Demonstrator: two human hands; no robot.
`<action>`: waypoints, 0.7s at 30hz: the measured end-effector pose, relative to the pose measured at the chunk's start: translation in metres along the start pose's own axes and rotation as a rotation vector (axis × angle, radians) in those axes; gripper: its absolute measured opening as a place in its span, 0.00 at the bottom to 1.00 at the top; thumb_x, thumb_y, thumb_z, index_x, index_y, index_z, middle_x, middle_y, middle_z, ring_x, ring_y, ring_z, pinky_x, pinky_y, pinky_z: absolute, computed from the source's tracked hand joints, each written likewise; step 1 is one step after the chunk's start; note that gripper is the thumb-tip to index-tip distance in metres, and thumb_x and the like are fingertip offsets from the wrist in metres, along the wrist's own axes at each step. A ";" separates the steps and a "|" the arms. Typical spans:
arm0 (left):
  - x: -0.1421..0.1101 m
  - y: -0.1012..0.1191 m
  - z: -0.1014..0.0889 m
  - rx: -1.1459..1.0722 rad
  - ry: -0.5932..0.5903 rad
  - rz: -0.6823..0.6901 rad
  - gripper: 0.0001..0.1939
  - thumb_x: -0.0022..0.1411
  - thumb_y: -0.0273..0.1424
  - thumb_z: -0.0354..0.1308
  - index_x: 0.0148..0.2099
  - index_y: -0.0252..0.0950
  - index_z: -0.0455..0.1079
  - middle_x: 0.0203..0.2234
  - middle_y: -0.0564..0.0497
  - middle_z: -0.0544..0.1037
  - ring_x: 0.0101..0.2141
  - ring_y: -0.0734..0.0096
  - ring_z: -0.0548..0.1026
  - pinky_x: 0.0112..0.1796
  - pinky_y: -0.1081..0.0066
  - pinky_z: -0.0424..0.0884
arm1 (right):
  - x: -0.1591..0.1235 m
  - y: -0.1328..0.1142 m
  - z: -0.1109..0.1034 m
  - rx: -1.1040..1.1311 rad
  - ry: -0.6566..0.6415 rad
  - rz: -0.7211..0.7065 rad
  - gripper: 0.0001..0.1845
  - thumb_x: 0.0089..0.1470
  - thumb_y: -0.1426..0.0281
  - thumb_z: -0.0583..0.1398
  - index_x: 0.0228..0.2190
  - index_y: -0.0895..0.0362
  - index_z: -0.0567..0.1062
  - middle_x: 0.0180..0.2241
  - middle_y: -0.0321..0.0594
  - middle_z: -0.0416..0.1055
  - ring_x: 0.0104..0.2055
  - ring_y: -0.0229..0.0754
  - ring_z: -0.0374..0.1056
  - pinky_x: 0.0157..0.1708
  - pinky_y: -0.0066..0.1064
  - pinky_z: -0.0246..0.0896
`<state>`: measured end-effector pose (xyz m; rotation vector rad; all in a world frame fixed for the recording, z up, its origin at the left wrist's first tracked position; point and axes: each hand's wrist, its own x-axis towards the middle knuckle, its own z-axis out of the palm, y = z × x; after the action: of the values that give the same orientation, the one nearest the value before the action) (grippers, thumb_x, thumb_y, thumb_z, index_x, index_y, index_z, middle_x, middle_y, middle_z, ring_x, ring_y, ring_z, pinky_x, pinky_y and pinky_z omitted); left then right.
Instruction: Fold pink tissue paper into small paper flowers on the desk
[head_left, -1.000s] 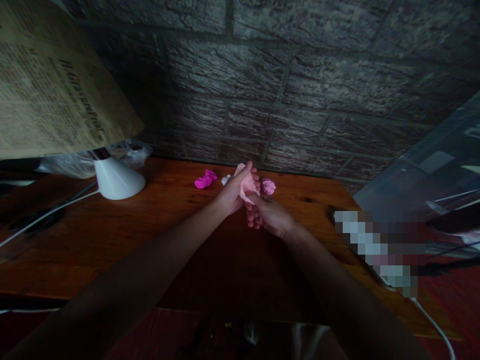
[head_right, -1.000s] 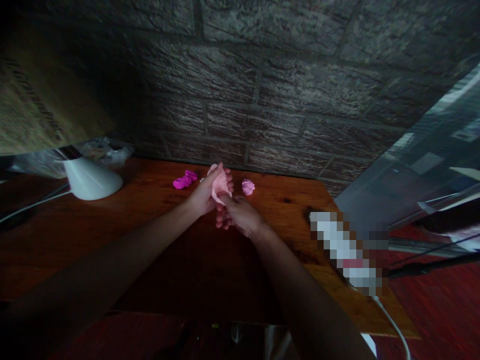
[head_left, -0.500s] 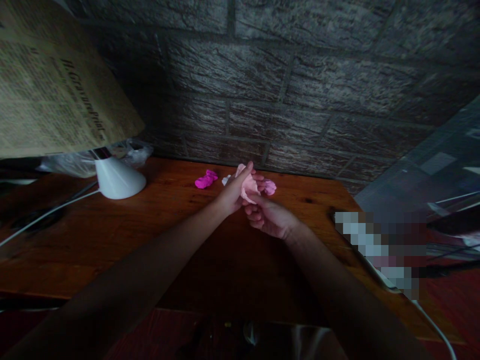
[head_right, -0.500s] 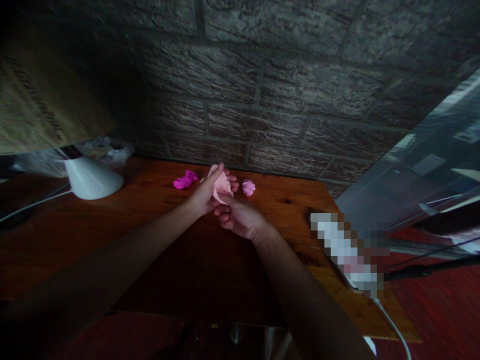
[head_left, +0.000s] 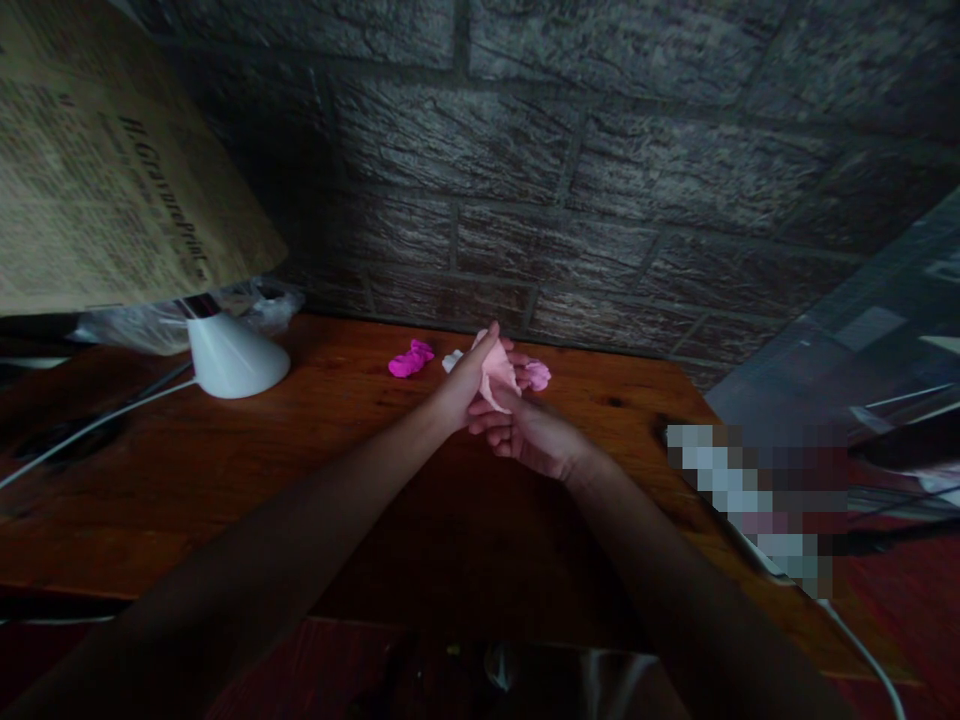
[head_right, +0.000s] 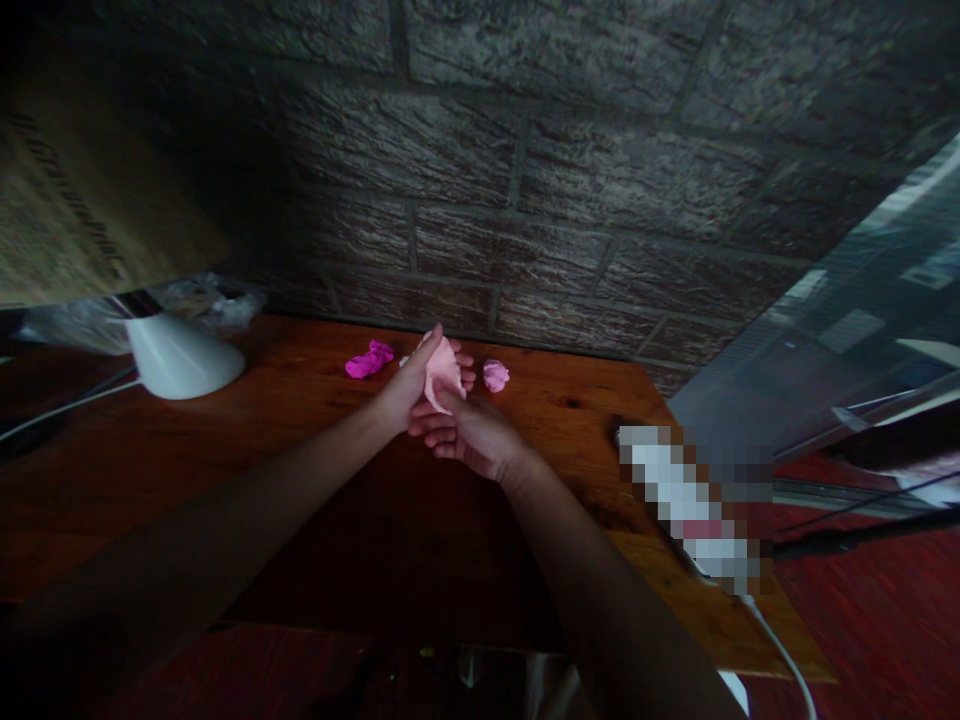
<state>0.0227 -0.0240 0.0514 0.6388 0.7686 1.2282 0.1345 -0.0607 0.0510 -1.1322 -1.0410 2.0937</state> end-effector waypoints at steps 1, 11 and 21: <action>0.000 -0.001 0.000 -0.004 -0.011 0.007 0.23 0.60 0.52 0.62 0.41 0.38 0.67 0.26 0.51 0.75 0.27 0.69 0.76 0.29 0.71 0.72 | 0.001 0.001 -0.001 -0.006 -0.002 -0.021 0.24 0.69 0.58 0.53 0.29 0.60 0.78 0.24 0.41 0.77 0.20 0.30 0.64 0.21 0.21 0.59; 0.001 0.000 -0.007 -0.021 -0.051 0.045 0.24 0.62 0.55 0.58 0.38 0.36 0.69 0.25 0.50 0.76 0.23 0.70 0.74 0.25 0.71 0.69 | 0.006 0.007 -0.004 -0.128 0.005 -0.128 0.25 0.64 0.52 0.58 0.29 0.60 0.78 0.24 0.42 0.76 0.20 0.32 0.65 0.22 0.24 0.60; 0.005 -0.006 -0.008 0.052 -0.129 0.022 0.28 0.60 0.59 0.57 0.33 0.36 0.70 0.21 0.49 0.77 0.21 0.68 0.75 0.20 0.73 0.65 | 0.009 0.008 -0.009 -0.137 0.034 -0.242 0.21 0.61 0.53 0.61 0.29 0.59 0.76 0.24 0.40 0.76 0.21 0.31 0.65 0.24 0.23 0.61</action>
<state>0.0199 -0.0207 0.0410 0.7639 0.6889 1.1782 0.1369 -0.0545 0.0373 -1.0443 -1.2547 1.8315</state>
